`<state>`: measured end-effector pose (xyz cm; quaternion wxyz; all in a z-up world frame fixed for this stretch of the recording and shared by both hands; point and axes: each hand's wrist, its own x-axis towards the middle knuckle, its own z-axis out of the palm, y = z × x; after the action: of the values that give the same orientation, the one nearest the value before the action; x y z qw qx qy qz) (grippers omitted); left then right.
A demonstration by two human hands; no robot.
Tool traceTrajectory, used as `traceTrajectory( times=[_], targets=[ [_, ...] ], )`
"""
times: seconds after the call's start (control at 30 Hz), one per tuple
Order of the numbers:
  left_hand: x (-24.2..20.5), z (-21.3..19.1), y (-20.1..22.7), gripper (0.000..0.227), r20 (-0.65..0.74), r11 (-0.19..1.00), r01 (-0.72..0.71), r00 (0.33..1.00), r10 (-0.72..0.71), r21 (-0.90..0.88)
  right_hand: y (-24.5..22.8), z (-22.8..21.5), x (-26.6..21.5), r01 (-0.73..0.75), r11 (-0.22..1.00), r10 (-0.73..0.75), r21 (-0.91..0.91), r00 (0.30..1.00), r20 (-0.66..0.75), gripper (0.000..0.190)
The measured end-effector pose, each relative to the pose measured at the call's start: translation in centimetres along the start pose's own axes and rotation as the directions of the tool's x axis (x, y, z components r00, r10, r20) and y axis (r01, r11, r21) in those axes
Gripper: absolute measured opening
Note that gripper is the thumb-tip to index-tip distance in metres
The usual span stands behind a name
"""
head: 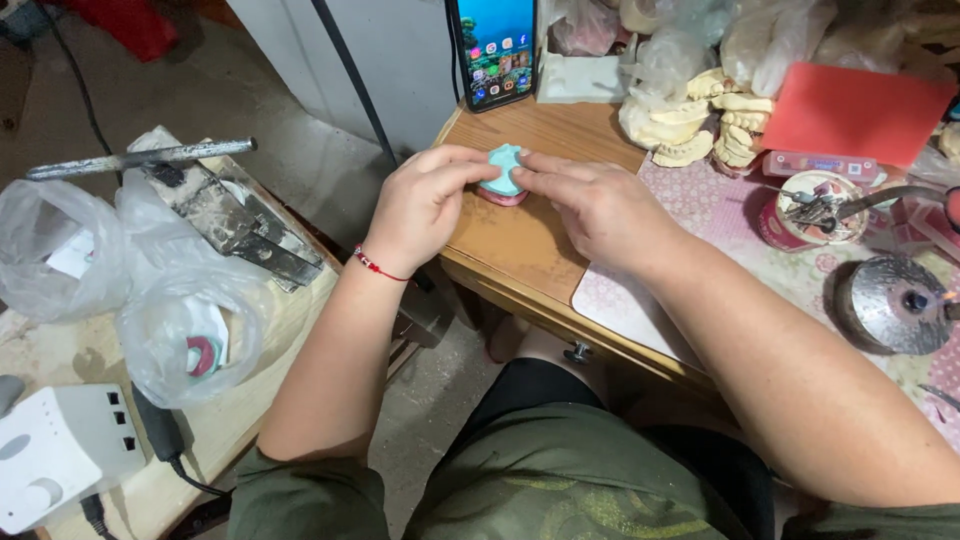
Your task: The person smooths a red rectangular clay piece on a metal lid, then rolls it into a curved shape. They attach the red piece to a pink and light-blue clay base, apply liquid from a bottle, and press the assembly onto the table.
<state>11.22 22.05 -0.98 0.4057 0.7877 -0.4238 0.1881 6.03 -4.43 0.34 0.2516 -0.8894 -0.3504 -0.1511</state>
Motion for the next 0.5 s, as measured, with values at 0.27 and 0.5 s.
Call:
traceTrajectory(
  times=[0.27, 0.5],
  targets=[
    [-0.5, 1.0, -0.9, 0.047, -0.031, 0.992, -0.031, 0.999, 0.035, 0.124, -0.3, 0.0, 0.3, -0.017, 1.0, 0.018, -0.013, 1.0, 0.004, 0.052],
    [-0.8, 1.6, -1.4, 0.041, -0.064, 0.973, -0.101, 0.991, 0.116, 0.21, -0.3, 0.3, 0.1, -0.037, 0.999, 0.036, -0.019, 0.999, -0.006, 0.053]
  ],
)
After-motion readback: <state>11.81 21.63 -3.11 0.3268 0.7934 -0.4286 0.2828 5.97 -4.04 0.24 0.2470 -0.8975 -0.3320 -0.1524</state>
